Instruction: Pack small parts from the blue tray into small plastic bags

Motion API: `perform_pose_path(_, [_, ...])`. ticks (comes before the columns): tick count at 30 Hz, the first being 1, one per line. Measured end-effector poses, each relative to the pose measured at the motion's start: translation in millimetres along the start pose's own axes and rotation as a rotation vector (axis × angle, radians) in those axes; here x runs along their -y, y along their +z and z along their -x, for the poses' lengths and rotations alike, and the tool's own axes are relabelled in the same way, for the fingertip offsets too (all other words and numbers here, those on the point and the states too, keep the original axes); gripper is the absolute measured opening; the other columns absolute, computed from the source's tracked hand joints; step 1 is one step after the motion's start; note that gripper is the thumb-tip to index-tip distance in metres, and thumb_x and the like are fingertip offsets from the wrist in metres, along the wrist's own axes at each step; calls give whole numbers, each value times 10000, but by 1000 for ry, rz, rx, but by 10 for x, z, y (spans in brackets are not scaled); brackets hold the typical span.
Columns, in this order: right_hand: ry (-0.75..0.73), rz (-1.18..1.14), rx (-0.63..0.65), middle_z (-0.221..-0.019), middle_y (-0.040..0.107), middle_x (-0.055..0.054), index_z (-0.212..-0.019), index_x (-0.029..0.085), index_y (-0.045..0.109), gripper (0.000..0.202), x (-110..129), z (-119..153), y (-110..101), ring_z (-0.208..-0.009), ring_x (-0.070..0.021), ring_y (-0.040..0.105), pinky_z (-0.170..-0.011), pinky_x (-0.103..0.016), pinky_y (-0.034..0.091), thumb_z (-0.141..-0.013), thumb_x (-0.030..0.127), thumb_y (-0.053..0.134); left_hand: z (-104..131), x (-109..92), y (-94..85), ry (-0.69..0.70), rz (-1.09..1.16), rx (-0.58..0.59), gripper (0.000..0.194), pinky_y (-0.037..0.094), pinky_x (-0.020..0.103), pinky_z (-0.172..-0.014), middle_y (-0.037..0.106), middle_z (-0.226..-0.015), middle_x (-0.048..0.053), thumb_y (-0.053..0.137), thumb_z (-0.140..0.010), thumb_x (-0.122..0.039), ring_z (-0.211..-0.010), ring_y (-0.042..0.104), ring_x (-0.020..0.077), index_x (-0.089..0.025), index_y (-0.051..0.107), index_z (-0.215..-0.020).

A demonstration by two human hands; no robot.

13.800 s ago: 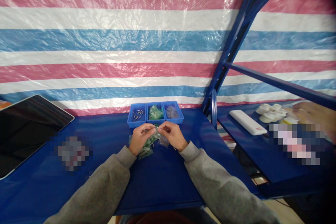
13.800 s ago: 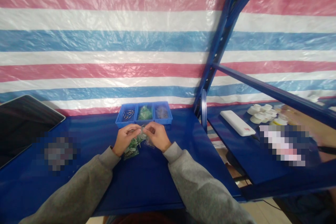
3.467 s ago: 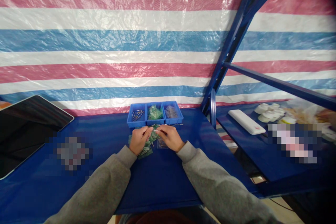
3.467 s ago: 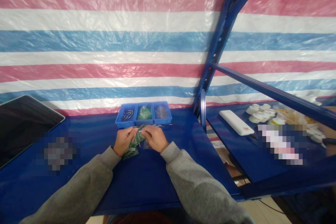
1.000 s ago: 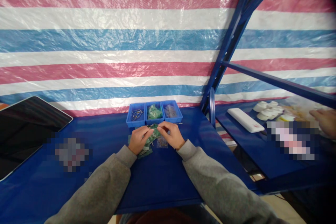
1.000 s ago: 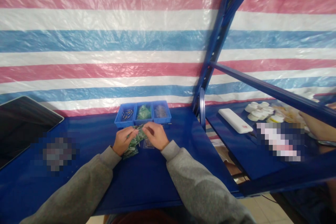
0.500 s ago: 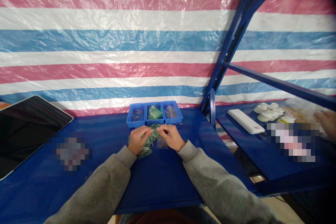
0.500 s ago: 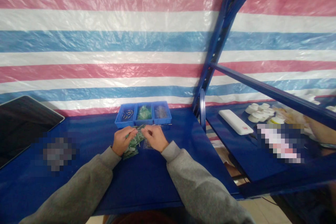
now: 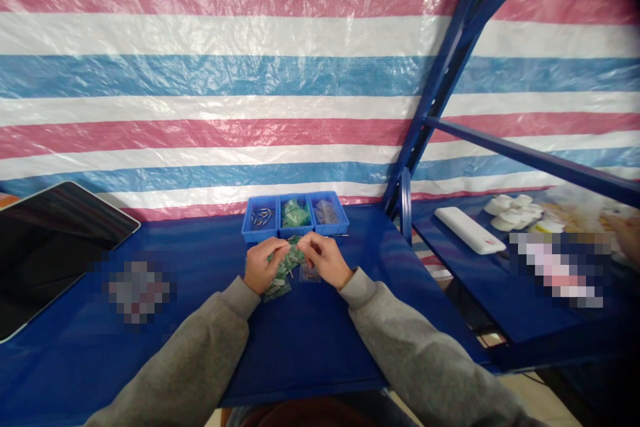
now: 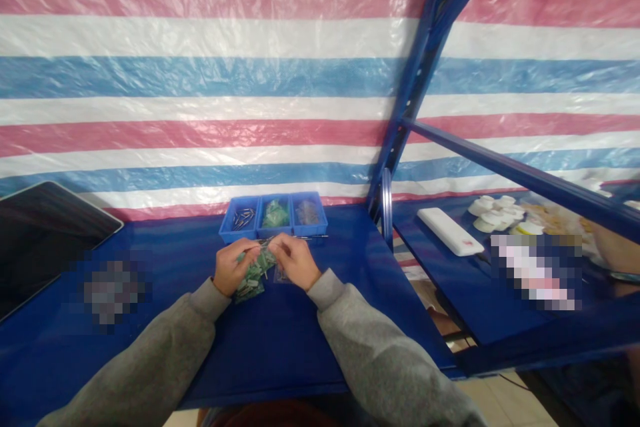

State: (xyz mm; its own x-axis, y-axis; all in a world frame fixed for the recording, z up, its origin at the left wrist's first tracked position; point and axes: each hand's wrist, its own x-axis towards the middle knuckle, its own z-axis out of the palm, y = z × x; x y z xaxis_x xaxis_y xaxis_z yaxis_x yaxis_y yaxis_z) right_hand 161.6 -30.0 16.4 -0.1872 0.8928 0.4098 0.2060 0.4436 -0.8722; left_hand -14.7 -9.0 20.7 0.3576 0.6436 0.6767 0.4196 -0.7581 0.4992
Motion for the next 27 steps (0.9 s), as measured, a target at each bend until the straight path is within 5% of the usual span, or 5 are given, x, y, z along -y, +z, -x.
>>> perform_pose_path(5, [40,83,-139,-557,520,19,-868,165,613,325,-80,-22,24,-483,-105,485,-493,-215,393,-875,435,433,-4,16,-20,7,-89,-134,184,491,281,-705,687,-805,47,522,-844,-290,-722,626,152,-177,667,-858])
perform_pose_path(10, [25,247,-223,-605,572,5,-942,180,625,290,-155,-58,3,-535,-123,526,-543,-229,408,-891,372,414,-239,277,-138,32,-299,-275,178,469,347,-812,681,-860,73,528,-840,-266,-821,612,188,-174,667,-903])
perform_pose_path(17, [-3,598,-124,-862,635,-58,-958,177,620,199,-141,-44,-253,-822,-178,578,-746,-285,437,-823,285,521,-283,277,-269,12,-385,-12,283,398,388,-949,597,-1089,80,433,-872,-210,-1051,528,208,-205,600,-1100])
perform_pose_path(22, [71,922,-11,-1166,553,-146,-1179,159,544,488,-217,259,-431,-1093,-274,486,-923,-391,367,-830,492,471,140,34,-364,-6,-410,322,535,360,404,-980,484,-1281,101,515,-827,-413,-1185,431,252,-240,408,-1322])
perform_pose_path(27, [159,1127,48,-1405,312,-214,-1363,76,347,818,-413,463,-370,-1291,-340,277,-1022,-458,235,-798,666,346,384,95,-306,-73,-505,497,812,215,474,-1055,234,-1464,95,495,-749,-611,-1335,202,310,-283,178,-1421])
